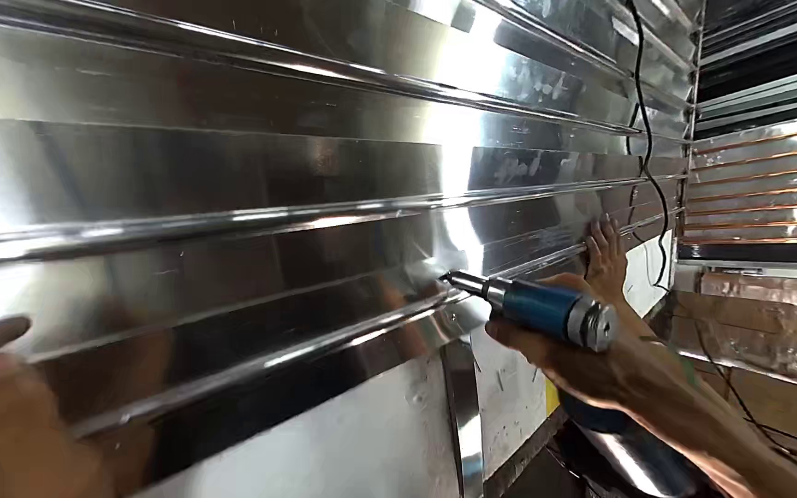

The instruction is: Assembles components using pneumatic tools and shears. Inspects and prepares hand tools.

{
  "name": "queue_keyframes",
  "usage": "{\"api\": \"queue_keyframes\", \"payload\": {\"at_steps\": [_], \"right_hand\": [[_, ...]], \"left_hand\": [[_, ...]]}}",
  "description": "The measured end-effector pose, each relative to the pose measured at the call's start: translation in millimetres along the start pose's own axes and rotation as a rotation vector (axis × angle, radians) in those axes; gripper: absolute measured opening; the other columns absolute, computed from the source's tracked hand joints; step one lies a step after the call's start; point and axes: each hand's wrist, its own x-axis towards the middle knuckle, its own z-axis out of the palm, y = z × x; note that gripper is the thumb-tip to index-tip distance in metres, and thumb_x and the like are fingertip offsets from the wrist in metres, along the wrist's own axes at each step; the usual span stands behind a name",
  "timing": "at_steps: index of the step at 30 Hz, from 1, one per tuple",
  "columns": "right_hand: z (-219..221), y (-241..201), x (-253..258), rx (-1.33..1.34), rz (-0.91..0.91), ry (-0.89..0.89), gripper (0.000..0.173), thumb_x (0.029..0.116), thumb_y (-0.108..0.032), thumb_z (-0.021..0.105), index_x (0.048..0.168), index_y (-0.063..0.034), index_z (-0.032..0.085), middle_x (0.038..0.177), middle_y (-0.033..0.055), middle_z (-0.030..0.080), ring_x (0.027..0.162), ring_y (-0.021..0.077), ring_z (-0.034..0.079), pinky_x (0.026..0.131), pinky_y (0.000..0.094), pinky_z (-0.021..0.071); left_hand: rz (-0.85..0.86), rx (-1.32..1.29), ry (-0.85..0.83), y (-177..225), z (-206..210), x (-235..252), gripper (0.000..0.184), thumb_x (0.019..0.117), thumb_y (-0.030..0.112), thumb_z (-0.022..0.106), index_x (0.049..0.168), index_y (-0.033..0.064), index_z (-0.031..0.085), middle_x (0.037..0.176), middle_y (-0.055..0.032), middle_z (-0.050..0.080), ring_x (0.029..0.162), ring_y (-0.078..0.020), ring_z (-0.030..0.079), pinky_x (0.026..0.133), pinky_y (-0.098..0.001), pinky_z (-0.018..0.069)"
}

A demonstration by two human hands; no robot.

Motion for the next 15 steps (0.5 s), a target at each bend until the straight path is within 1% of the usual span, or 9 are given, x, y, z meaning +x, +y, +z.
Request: {"api": "queue_keyframes", "payload": {"at_steps": [1, 3, 5, 6, 9, 11, 12, 13, 15], "right_hand": [[2, 2, -3, 0.077, 0.054, -0.019, 0.008, 0.0859, -0.032, 0.074, 0.083, -0.0247, 0.072, 0.065, -0.0079, 0.066, 0.052, 0.0054, 0.061, 0.046, 0.0264, 0.0525], [8, 9, -14, 0.213, 0.091, -0.014, 0.010, 0.0869, -0.030, 0.078, 0.091, -0.0211, 0.075, 0.071, -0.0007, 0.071, 0.054, 0.0147, 0.065, 0.049, 0.0333, 0.0571], [13, 19, -52, 0.274, 0.049, 0.064, 0.014, 0.0835, -0.032, 0.078, 0.093, -0.0217, 0.075, 0.077, -0.0020, 0.073, 0.063, 0.0141, 0.069, 0.057, 0.0351, 0.0612], [14, 28, -82, 0.308, -0.008, 0.102, 0.022, 0.0829, -0.035, 0.080, 0.098, -0.0202, 0.076, 0.084, -0.0021, 0.074, 0.072, 0.0135, 0.071, 0.064, 0.0355, 0.0626], [10, 61, -185, 0.458, -0.110, 0.104, 0.047, 0.0878, -0.026, 0.081, 0.125, -0.0029, 0.065, 0.116, 0.0107, 0.073, 0.101, 0.0238, 0.073, 0.087, 0.0438, 0.0634], [20, 84, -256, 0.569, -0.063, 0.111, 0.045, 0.0904, -0.022, 0.080, 0.125, 0.0024, 0.065, 0.116, 0.0151, 0.073, 0.103, 0.0263, 0.072, 0.094, 0.0465, 0.0606], [28, 90, -282, 0.606, -0.058, 0.103, 0.042, 0.0899, -0.020, 0.080, 0.121, 0.0039, 0.066, 0.111, 0.0147, 0.074, 0.099, 0.0246, 0.073, 0.091, 0.0454, 0.0614], [37, 93, -304, 0.627, -0.046, 0.091, 0.039, 0.0882, -0.020, 0.080, 0.118, 0.0023, 0.068, 0.106, 0.0088, 0.075, 0.095, 0.0171, 0.073, 0.088, 0.0390, 0.0610], [62, 102, -352, 0.726, -0.023, 0.072, 0.036, 0.0904, -0.018, 0.079, 0.121, -0.0011, 0.068, 0.105, 0.0061, 0.075, 0.092, 0.0143, 0.073, 0.085, 0.0380, 0.0625]], "left_hand": [[0.058, 0.094, -0.005, -6, -3, -3, 0.023, 0.1033, 0.008, 0.049, 0.115, -0.0086, 0.061, 0.093, -0.0037, 0.062, 0.080, -0.0015, 0.058, 0.075, -0.0183, 0.0505], [0.200, 0.214, 0.046, -15, -11, 0, 0.029, 0.1069, 0.017, 0.051, 0.120, -0.0036, 0.066, 0.089, -0.0102, 0.063, 0.067, -0.0088, 0.054, 0.062, -0.0245, 0.0462], [0.238, 0.224, 0.020, -10, -18, 3, 0.030, 0.1078, 0.024, 0.049, 0.120, 0.0020, 0.066, 0.084, -0.0056, 0.060, 0.063, -0.0051, 0.050, 0.058, -0.0225, 0.0423], [0.220, 0.166, 0.005, -1, -23, -4, 0.029, 0.1077, 0.024, 0.049, 0.118, 0.0033, 0.067, 0.082, -0.0017, 0.060, 0.061, -0.0022, 0.050, 0.056, -0.0198, 0.0425], [-0.052, -0.224, -0.129, 42, -34, -69, 0.023, 0.1053, 0.019, 0.050, 0.111, 0.0098, 0.070, 0.068, 0.0086, 0.054, 0.050, -0.0009, 0.045, 0.047, -0.0177, 0.0413], [-0.344, -0.503, -0.375, 71, -34, -139, 0.028, 0.1056, 0.025, 0.047, 0.106, 0.0129, 0.073, 0.059, 0.0079, 0.050, 0.044, -0.0014, 0.038, 0.042, -0.0179, 0.0357], [-0.484, -0.634, -0.530, 82, -33, -175, 0.034, 0.1064, 0.031, 0.046, 0.106, 0.0122, 0.075, 0.059, 0.0074, 0.051, 0.043, 0.0000, 0.036, 0.041, -0.0167, 0.0331], [-0.628, -0.762, -0.691, 93, -32, -210, 0.041, 0.1067, 0.037, 0.044, 0.108, 0.0110, 0.076, 0.061, 0.0074, 0.055, 0.042, 0.0022, 0.036, 0.039, -0.0150, 0.0316], [-0.873, -0.957, -1.020, 109, -28, -276, 0.058, 0.1067, 0.053, 0.037, 0.121, 0.0085, 0.072, 0.056, 0.0096, 0.048, 0.040, 0.0024, 0.034, 0.037, -0.0152, 0.0296]]}}
